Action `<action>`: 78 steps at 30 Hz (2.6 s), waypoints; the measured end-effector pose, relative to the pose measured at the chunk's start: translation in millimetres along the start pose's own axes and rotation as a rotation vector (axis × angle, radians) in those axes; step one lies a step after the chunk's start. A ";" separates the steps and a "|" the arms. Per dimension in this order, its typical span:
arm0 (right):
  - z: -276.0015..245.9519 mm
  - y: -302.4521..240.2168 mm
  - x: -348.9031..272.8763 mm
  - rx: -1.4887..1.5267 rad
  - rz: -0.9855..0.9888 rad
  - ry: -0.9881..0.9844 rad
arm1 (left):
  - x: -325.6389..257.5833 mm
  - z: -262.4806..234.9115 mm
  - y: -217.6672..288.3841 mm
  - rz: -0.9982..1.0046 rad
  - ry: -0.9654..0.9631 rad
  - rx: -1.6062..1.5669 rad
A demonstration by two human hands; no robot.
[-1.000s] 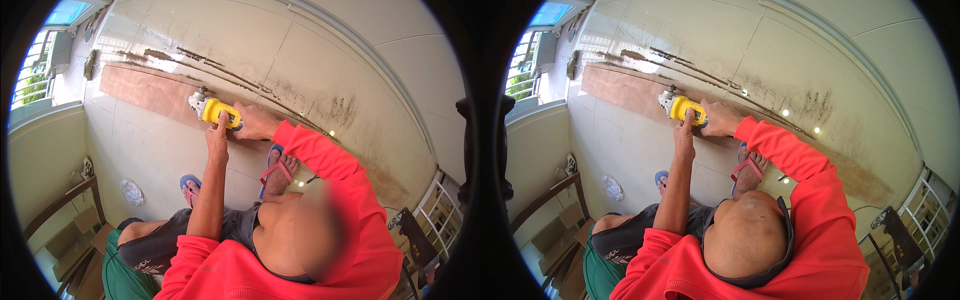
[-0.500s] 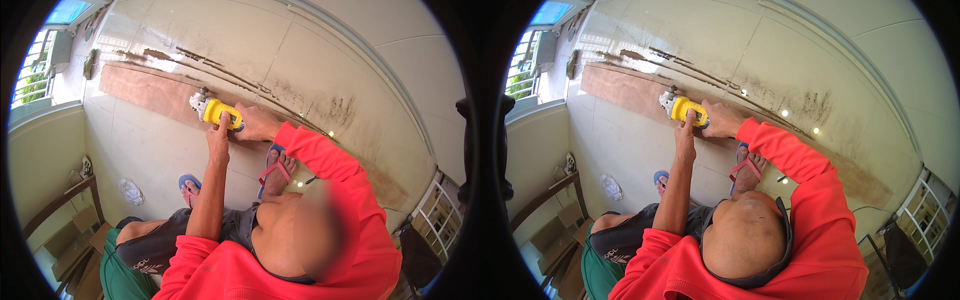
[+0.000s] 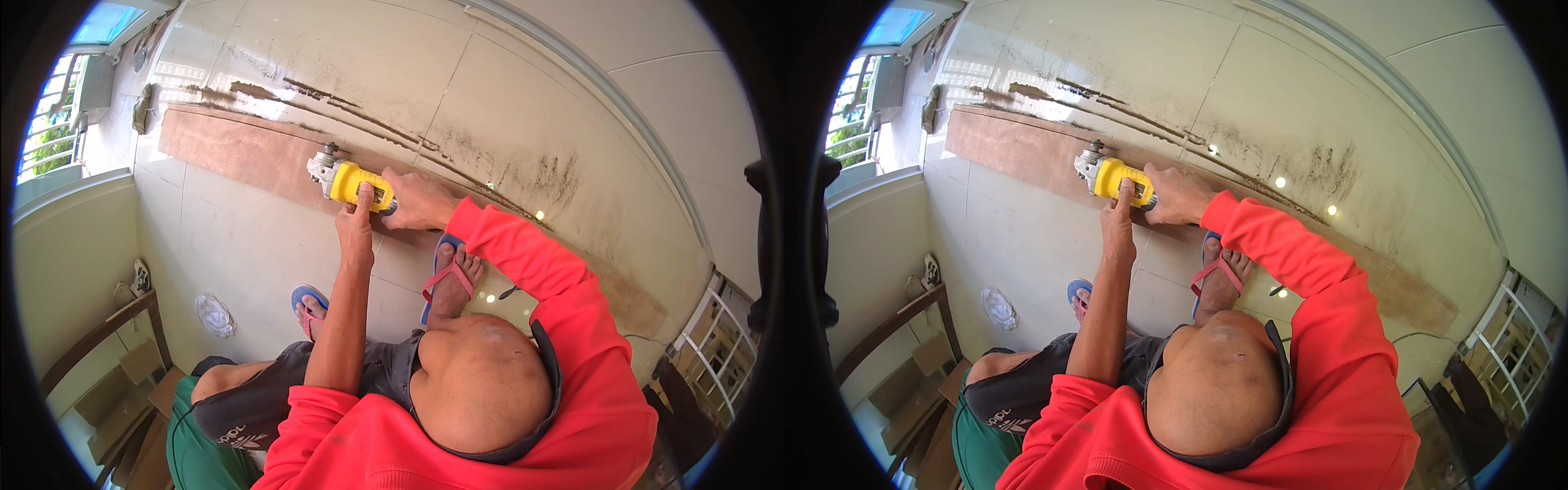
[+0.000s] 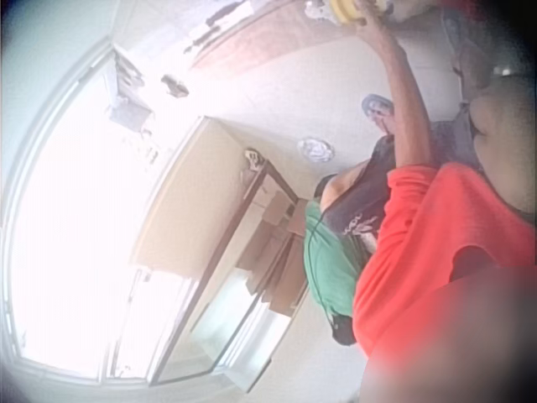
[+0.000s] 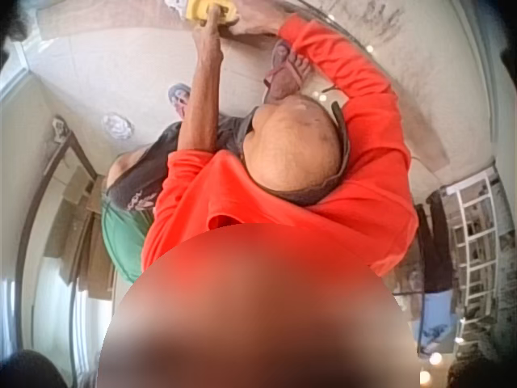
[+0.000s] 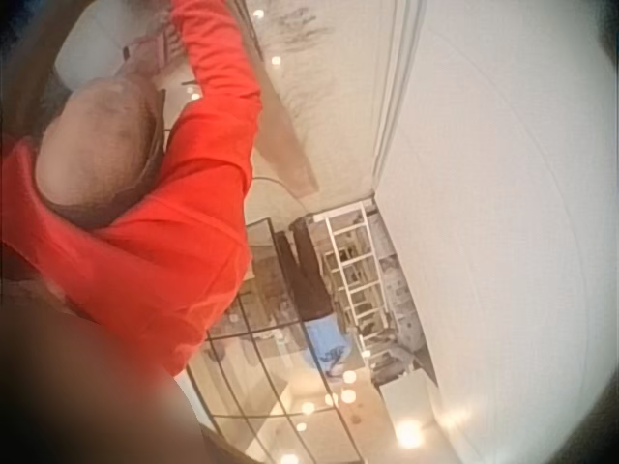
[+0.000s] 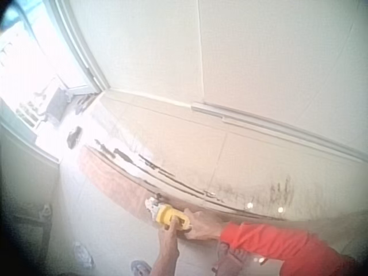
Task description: The person uses a yellow angle grinder to grind a long strip of material on a tiled floor. They hold the tool with both hands and move it along the strip, creating dust and debris.
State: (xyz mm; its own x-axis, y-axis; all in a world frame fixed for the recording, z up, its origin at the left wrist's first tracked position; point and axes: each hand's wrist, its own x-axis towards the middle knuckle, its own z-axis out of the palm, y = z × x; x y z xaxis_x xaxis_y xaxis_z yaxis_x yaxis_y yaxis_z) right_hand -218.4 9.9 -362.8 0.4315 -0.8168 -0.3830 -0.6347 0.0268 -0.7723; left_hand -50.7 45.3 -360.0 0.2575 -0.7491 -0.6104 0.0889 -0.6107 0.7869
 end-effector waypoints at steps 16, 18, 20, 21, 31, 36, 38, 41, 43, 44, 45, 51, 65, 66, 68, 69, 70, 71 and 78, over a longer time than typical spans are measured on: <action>-0.9 -1.0 -0.4 -0.022 0.005 -0.016 | 1.6 -0.4 -2.0 -0.007 -0.004 -0.011; -1.4 -0.9 -0.4 -0.018 0.003 -0.018 | 2.1 -0.3 -2.0 -0.012 -0.001 -0.003; -1.6 -0.5 -0.7 -0.021 0.006 -0.020 | 1.7 -0.5 -2.2 -0.015 -0.007 -0.008; -1.7 -0.2 -0.7 -0.022 0.007 -0.021 | 1.6 -0.4 -2.1 -0.018 -0.002 0.003; -0.3 1.3 -1.7 -0.033 -0.002 -0.008 | -0.3 0.6 -2.6 -0.002 -0.027 -0.035; -1.0 1.5 -3.3 -0.031 0.002 -0.007 | -0.8 1.1 -3.3 0.011 -0.028 -0.025; -1.1 2.0 -3.5 -0.032 -0.005 -0.007 | -0.5 0.9 -3.1 0.002 -0.026 -0.016; -1.0 2.4 -3.6 -0.033 -0.006 -0.009 | -1.3 1.6 -2.6 0.002 -0.022 -0.012; -0.9 2.6 -3.7 -0.031 -0.004 -0.010 | -2.4 2.3 -2.0 0.004 -0.022 -0.012; -1.0 2.6 -4.0 -0.031 -0.003 -0.011 | -3.2 2.4 -1.6 0.003 -0.022 -0.010; -1.1 2.5 -4.2 -0.030 -0.002 -0.011 | -3.7 2.6 -1.1 0.006 -0.018 -0.001; -1.8 1.8 -5.8 -0.028 0.013 -0.014 | -3.8 3.3 -1.7 -0.004 -0.008 0.003; -0.8 3.5 -6.9 -0.026 0.000 0.003 | -2.0 2.4 -5.9 0.007 -0.016 0.004; -1.0 3.6 -6.7 -0.034 0.001 0.000 | -2.1 2.3 -5.4 0.001 -0.007 0.021; -1.3 3.7 -7.0 -0.024 0.009 -0.008 | -2.9 2.4 -5.1 -0.002 -0.015 0.006; -1.3 3.8 -7.2 -0.022 0.015 -0.014 | -3.3 2.5 -5.2 0.000 -0.010 0.016; -1.1 3.7 -7.3 -0.021 0.013 -0.009 | -3.6 2.9 -5.2 -0.004 -0.020 -0.004; -0.9 3.7 -7.5 -0.021 0.011 -0.003 | -3.8 3.2 -5.2 -0.001 -0.025 -0.013; -1.1 5.9 -8.7 -0.024 0.004 -0.006 | -4.5 4.0 -6.6 -0.002 -0.032 -0.020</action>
State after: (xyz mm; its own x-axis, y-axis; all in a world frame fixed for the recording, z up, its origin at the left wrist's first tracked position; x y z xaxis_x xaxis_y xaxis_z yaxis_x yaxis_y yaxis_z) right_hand -226.7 16.6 -363.5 0.4331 -0.8130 -0.3892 -0.6515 0.0160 -0.7585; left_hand -56.3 51.7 -362.8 0.2265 -0.7557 -0.6145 0.1085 -0.6074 0.7870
